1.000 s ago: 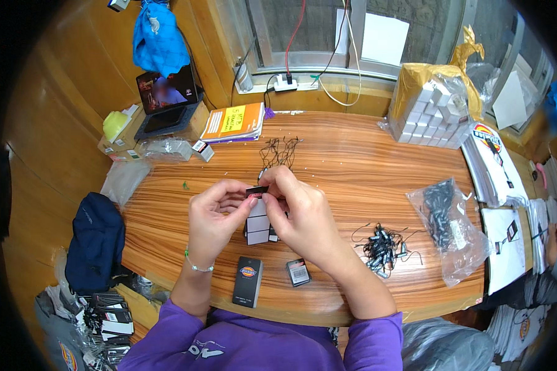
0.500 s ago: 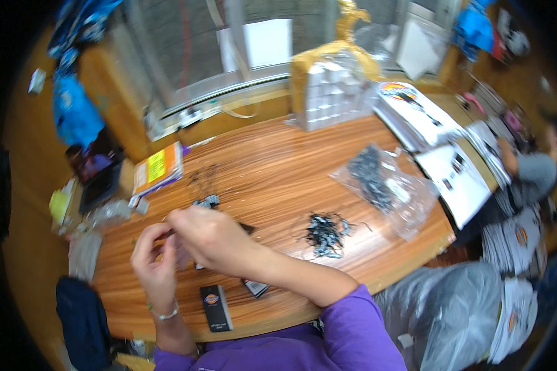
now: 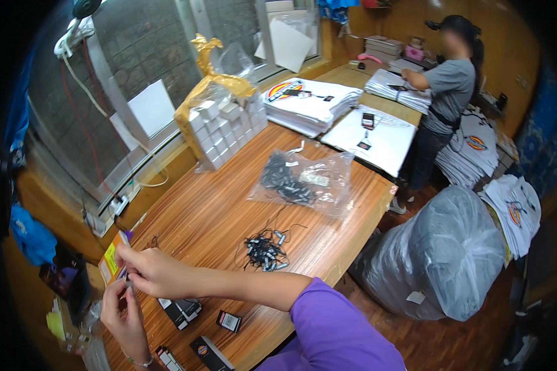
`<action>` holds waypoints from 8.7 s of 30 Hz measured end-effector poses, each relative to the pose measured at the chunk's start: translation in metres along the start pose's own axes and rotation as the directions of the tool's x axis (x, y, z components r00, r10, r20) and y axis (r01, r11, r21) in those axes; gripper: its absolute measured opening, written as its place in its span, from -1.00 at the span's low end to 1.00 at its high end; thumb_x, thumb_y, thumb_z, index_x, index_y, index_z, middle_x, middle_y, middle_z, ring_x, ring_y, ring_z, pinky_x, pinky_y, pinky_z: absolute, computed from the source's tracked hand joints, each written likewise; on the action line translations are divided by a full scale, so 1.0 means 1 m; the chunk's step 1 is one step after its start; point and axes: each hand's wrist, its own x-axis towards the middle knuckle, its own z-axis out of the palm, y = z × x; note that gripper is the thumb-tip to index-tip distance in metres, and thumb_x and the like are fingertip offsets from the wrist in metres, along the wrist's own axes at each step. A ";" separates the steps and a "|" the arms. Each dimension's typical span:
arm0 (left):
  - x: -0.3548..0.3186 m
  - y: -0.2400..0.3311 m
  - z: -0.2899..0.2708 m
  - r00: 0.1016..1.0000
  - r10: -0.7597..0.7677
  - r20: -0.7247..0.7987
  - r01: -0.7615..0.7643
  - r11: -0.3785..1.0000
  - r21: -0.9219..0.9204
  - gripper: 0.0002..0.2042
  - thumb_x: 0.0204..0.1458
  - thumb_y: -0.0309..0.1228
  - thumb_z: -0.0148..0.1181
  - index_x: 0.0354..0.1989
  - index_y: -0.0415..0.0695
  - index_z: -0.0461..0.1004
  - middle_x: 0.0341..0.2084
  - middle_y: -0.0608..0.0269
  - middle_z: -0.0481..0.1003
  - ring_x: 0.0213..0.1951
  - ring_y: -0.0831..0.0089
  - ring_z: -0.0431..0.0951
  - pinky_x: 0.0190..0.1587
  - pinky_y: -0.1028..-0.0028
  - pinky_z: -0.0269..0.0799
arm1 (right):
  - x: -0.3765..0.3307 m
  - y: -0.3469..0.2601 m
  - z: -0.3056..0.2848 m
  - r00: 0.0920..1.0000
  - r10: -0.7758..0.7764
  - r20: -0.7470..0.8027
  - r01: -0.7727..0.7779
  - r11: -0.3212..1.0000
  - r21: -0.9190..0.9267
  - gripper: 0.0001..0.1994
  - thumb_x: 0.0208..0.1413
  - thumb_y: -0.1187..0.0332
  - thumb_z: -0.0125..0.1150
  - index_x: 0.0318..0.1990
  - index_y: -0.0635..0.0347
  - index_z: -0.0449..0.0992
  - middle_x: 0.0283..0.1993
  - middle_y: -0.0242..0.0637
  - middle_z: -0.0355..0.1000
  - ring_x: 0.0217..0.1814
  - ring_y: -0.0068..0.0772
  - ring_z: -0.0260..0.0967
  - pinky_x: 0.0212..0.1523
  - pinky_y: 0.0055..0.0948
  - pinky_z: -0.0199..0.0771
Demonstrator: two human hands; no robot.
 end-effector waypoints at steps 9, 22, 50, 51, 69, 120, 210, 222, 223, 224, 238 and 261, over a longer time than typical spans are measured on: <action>0.000 0.002 0.001 0.987 0.153 -0.058 -0.151 0.988 0.031 -0.85 -0.10 -0.74 -0.03 -0.33 -0.35 0.37 -0.37 0.06 0.43 -0.28 0.28 0.45 -0.17 0.42 0.33 | -0.001 -0.002 -0.004 0.937 0.309 0.165 -0.328 0.613 0.719 -0.79 0.01 0.59 -0.05 -0.18 0.26 0.17 -0.56 -0.42 0.27 -0.55 -0.68 0.24 -0.52 -0.67 0.27; -0.019 -0.044 -0.010 0.870 0.484 -0.097 -0.445 0.854 0.268 -0.75 -0.24 -0.69 0.11 -0.30 -0.27 0.48 -0.36 0.11 0.42 -0.25 0.16 0.44 -0.13 0.26 0.34 | -0.006 0.007 0.016 0.932 0.250 0.264 -0.358 0.758 0.546 -0.89 0.05 0.51 0.07 -0.29 0.37 0.36 -0.37 -0.35 0.39 -0.30 -0.67 0.32 -0.27 -0.65 0.34; -0.003 -0.042 0.002 0.862 0.505 -0.045 -0.500 0.862 0.089 -0.82 -0.29 -0.68 0.08 -0.41 -0.27 0.40 -0.48 0.10 0.42 -0.41 0.20 0.42 -0.31 0.37 0.31 | -0.005 0.007 0.006 0.988 0.086 0.128 -0.084 0.996 -0.026 -0.89 0.05 0.42 -0.04 -0.46 0.23 0.29 -0.39 -0.25 0.20 -0.27 -0.23 0.17 -0.23 -0.31 0.17; -0.002 -0.040 -0.001 0.854 0.519 -0.035 -0.514 0.852 0.095 -0.82 -0.29 -0.68 0.08 -0.42 -0.27 0.40 -0.49 0.11 0.42 -0.41 0.20 0.42 -0.31 0.38 0.31 | -0.003 0.008 0.006 0.975 0.111 0.193 -0.135 0.984 0.116 -0.89 0.05 0.42 -0.05 -0.46 0.23 0.28 -0.41 -0.24 0.20 -0.30 -0.23 0.18 -0.25 -0.32 0.18; -0.023 -0.026 0.026 0.909 0.386 0.157 -0.358 0.916 -0.178 -0.90 -0.31 -0.63 0.11 -0.54 -0.21 0.43 -0.52 0.11 0.42 -0.52 0.25 0.42 -0.47 0.45 0.30 | 0.005 -0.002 -0.010 0.979 0.197 0.041 -0.168 0.686 0.707 -0.89 0.20 0.31 -0.14 -0.27 0.12 0.18 -0.54 -0.45 0.28 -0.55 -0.75 0.10 -0.53 -0.76 0.08; -0.044 -0.046 0.011 0.994 -0.052 0.096 0.098 0.809 -0.580 -0.57 -0.16 -0.08 0.27 -0.55 -0.21 0.25 -0.62 0.29 0.26 -0.50 0.49 0.22 -0.38 0.55 0.12 | 0.002 -0.019 -0.002 0.943 0.241 0.230 -0.330 0.579 0.746 -0.90 0.05 0.49 0.03 -0.28 0.28 0.33 -0.47 -0.35 0.36 -0.46 -0.64 0.30 -0.40 -0.66 0.32; -0.042 -0.058 -0.007 0.872 -0.479 0.103 0.352 0.465 -0.812 -0.80 -0.11 -0.46 0.26 -0.55 -0.19 0.31 -0.67 0.32 0.38 -0.66 0.68 0.32 -0.59 0.73 0.23 | -0.007 0.006 0.021 0.888 0.300 0.347 -0.369 0.916 0.154 -0.86 -0.05 0.40 0.21 -0.43 0.30 0.46 -0.49 -0.30 0.41 -0.40 -0.58 0.33 -0.35 -0.56 0.32; -0.050 -0.071 -0.010 0.903 -0.392 0.174 0.352 0.446 -0.823 -0.65 -0.11 -0.18 0.26 -0.52 -0.14 0.24 -0.72 0.42 0.31 -0.68 0.73 0.25 -0.64 0.74 0.16 | -0.009 0.012 0.024 0.829 0.158 0.537 -0.335 0.908 0.251 -0.81 0.01 0.33 0.14 -0.37 0.31 0.49 -0.51 -0.29 0.46 -0.47 -0.56 0.37 -0.40 -0.55 0.35; -0.052 -0.073 -0.010 0.903 -0.385 0.191 0.361 0.440 -0.822 -0.65 -0.11 -0.18 0.26 -0.52 -0.14 0.24 -0.72 0.42 0.31 -0.69 0.73 0.25 -0.64 0.74 0.16 | -0.009 0.010 0.022 0.821 0.151 0.551 -0.325 0.916 0.233 -0.80 0.02 0.31 0.13 -0.38 0.31 0.49 -0.53 -0.29 0.45 -0.49 -0.54 0.37 -0.43 -0.54 0.34; -0.052 -0.072 -0.011 0.901 -0.380 0.208 0.372 0.433 -0.821 -0.65 -0.11 -0.19 0.26 -0.52 -0.15 0.24 -0.72 0.42 0.31 -0.69 0.73 0.25 -0.64 0.74 0.16 | -0.009 0.009 0.021 0.811 0.145 0.566 -0.316 0.924 0.216 -0.79 0.03 0.30 0.11 -0.38 0.30 0.49 -0.55 -0.28 0.44 -0.52 -0.53 0.37 -0.45 -0.54 0.34; -0.055 -0.052 -0.035 0.827 -0.495 0.265 0.505 0.447 -0.738 -0.85 -0.12 -0.49 0.22 -0.52 -0.23 0.34 -0.62 0.30 0.37 -0.59 0.63 0.35 -0.52 0.69 0.30 | -0.017 0.004 0.039 0.879 0.094 0.468 -0.212 0.956 0.205 -0.84 -0.12 0.38 0.18 -0.50 0.33 0.49 -0.59 -0.18 0.42 -0.60 -0.39 0.33 -0.55 -0.49 0.28; -0.058 -0.066 -0.027 0.911 -0.382 0.155 0.384 0.649 -0.656 -0.53 -0.23 -0.03 0.33 -0.57 -0.12 0.20 -0.71 0.45 0.22 -0.68 0.75 0.19 -0.68 0.74 0.05 | -0.019 0.015 0.042 0.878 0.111 0.465 -0.243 0.942 0.233 -0.83 -0.06 0.36 0.14 -0.48 0.32 0.48 -0.59 -0.19 0.43 -0.60 -0.48 0.34 -0.54 -0.51 0.30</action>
